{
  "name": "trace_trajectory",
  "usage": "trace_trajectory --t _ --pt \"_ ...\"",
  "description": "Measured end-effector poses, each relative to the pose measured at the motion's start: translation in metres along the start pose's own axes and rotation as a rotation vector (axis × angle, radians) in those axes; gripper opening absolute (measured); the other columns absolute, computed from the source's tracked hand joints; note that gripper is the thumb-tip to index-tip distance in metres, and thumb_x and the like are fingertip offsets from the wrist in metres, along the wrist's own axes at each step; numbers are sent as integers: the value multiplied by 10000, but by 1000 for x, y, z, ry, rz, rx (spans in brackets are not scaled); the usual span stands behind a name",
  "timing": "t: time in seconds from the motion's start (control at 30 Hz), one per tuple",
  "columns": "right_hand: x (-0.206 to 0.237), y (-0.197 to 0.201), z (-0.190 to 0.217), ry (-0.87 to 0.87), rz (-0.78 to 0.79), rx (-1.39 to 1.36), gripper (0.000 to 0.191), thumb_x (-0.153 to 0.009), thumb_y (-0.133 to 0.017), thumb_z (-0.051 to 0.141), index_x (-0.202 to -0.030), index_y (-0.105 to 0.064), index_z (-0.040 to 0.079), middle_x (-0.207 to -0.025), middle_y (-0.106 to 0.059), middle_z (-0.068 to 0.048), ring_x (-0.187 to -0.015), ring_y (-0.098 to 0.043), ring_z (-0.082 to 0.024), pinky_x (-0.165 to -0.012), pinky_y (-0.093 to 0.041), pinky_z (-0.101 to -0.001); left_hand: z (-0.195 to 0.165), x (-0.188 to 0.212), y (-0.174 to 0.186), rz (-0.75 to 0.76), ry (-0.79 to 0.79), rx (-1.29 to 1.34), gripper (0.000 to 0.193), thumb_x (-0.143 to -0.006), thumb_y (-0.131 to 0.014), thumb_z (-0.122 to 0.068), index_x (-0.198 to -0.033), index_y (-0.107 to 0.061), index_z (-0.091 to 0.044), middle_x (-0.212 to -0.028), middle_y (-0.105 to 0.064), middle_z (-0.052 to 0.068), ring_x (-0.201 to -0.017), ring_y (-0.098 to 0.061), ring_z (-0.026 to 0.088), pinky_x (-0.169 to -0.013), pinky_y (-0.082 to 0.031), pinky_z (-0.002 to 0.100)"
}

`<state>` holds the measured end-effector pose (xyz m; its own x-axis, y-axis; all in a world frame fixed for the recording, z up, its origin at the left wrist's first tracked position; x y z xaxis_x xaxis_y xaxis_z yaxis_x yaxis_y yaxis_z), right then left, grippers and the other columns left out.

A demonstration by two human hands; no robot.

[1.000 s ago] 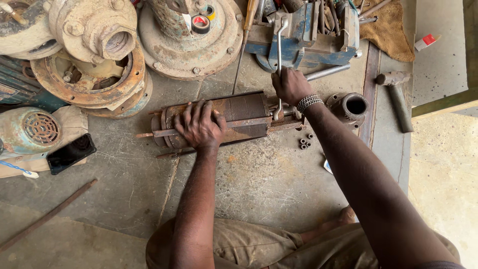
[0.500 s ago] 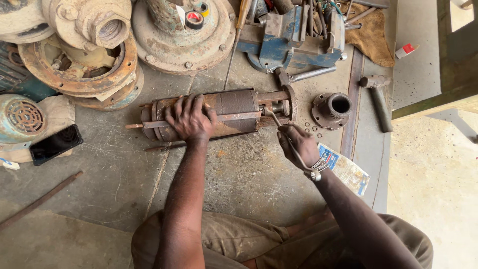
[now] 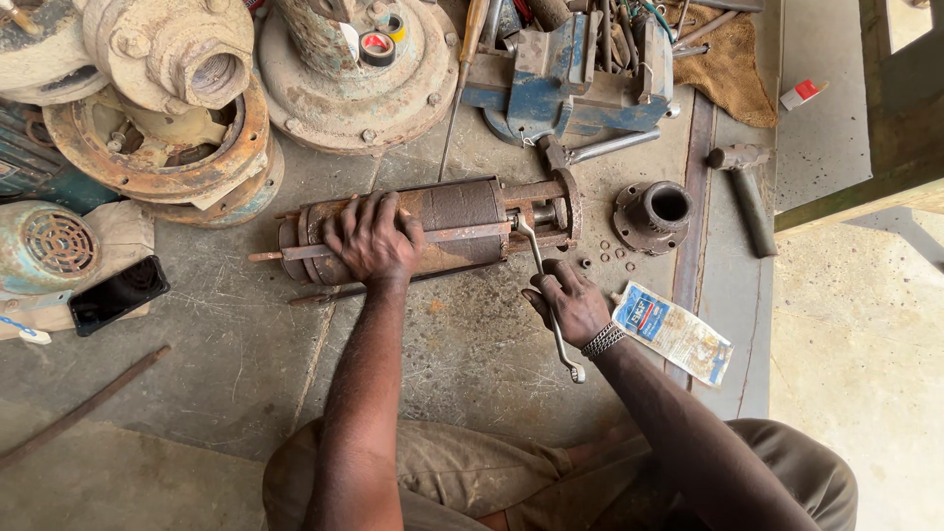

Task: The person sits on the floor of a repair workshop and works on a rusty cylindrical pump/motor body. They pick up small bolts and washers, position them on the pump end, and use a spanner and hammer to tighten and seat the parts, repositioning the body as they work.

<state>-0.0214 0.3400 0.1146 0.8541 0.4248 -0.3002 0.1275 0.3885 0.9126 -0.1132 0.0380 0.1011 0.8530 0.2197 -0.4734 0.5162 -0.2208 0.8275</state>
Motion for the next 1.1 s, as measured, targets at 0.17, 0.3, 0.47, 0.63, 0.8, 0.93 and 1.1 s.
trace_trajectory --t 0.17,0.3,0.47,0.63,0.8,0.93,1.1 --pt "6 -16 -10 -30 114 -9 338 -982 -641 411 -1113 -697 105 -1238 -604 -122 -927 -690 -308 -702 -608 -424 2 0 -2 7 -5 -10 339 -873 -664 -315 -1174 -753 -187 -1300 -725 48 -1312 -559 299 -1178 -187 632" --pt "8 -27 -12 48 81 2 369 -980 -611 435 -1130 -677 104 -1300 -569 -168 -1101 -632 -321 -853 -582 -443 2 1 -1 4 -1 -8 347 -867 -666 -313 -1182 -748 -193 -1302 -721 44 -1319 -554 299 -1176 -189 631" --pt "6 -36 -10 55 121 24 376 -990 -571 437 -1158 -655 112 -1326 -553 -186 -1140 -595 -339 -888 -558 -459 1 0 3 5 4 1 350 -856 -666 -307 -1175 -749 -188 -1297 -723 44 -1307 -559 306 -1176 -193 628" --pt "2 -28 -5 27 111 -2 400 -992 -559 480 -1144 -663 125 -1296 -571 -153 -1131 -609 -325 -868 -571 -449 -1 -1 6 -4 1 -7 339 -861 -656 -298 -1166 -751 -185 -1293 -727 43 -1303 -568 299 -1174 -195 629" --pt "-18 5 1 -109 108 -103 428 -1008 -503 445 -1156 -659 76 -1299 -578 -169 -987 -646 -296 -721 -600 -453 -1 1 4 -22 -6 -2 332 -858 -654 -300 -1152 -759 -185 -1294 -726 45 -1306 -569 296 -1174 -201 623" --pt "-76 51 -10 -38 -357 -218 430 -1162 -404 406 -1051 -624 53 -996 -628 -109 -854 -636 -287 -687 -568 -433 0 3 3 -44 -19 4 339 -870 -661 -305 -1167 -758 -174 -1305 -724 43 -1329 -563 310 -1183 -208 611" --pt "-174 28 -42 -356 -16 -367 481 -1078 -507 455 -910 -697 47 -692 -696 -79 -571 -680 -173 -535 -584 -386 3 5 -2 -8 -5 -2 364 -854 -671 -327 -1172 -762 -175 -1317 -717 60 -1324 -553 319 -1173 -197 625"
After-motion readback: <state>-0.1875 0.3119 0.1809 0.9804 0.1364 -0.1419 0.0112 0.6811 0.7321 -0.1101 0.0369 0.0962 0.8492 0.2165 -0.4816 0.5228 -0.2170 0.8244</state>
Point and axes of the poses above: each hand's wrist, its own x-axis away from the middle knuckle, its own y-axis out of the back of the hand, z = x × y, the point moved 3 cm from there along -x, towards the middle knuckle
